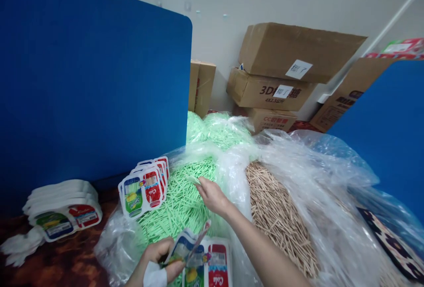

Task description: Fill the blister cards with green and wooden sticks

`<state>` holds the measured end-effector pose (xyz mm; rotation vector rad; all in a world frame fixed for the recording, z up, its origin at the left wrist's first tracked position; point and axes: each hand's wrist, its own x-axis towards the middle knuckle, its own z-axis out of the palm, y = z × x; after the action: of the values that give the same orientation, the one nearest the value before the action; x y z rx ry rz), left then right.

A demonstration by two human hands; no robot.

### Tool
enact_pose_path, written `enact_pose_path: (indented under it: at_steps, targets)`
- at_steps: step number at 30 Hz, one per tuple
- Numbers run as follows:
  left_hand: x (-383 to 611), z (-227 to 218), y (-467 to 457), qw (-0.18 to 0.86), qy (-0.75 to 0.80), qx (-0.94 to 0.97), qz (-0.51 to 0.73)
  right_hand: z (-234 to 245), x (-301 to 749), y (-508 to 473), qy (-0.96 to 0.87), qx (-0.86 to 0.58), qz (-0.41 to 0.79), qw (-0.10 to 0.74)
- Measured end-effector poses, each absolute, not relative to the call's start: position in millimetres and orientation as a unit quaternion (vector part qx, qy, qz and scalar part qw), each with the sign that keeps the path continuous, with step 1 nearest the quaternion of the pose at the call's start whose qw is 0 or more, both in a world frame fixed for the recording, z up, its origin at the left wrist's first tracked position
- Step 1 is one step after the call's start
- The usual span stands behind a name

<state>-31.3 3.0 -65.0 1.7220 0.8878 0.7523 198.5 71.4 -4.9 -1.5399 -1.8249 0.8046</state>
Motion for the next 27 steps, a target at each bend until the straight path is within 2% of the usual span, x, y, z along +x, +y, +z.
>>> enact_pose_path:
  at_steps: [6,13,18,22,27]
  targets:
    - [-31,-64,9,0.526,0.374,0.687,0.335,1,191,62,-0.542,-0.545,0.481,0.421]
    - [-25,-40,22,0.499,0.435,0.658,0.358,43,178,48,-0.37,-0.462,0.545,0.593]
    - [-17,-19,29,0.418,0.436,0.697,0.386,65,152,28,-0.399,-0.436,0.418,0.689]
    - [-8,-10,26,0.373,0.417,0.73,0.394,63,134,21,-0.484,-0.468,0.296,0.678]
    - [-3,-6,20,0.341,0.387,0.752,0.409,55,127,22,-0.491,-0.505,0.226,0.672]
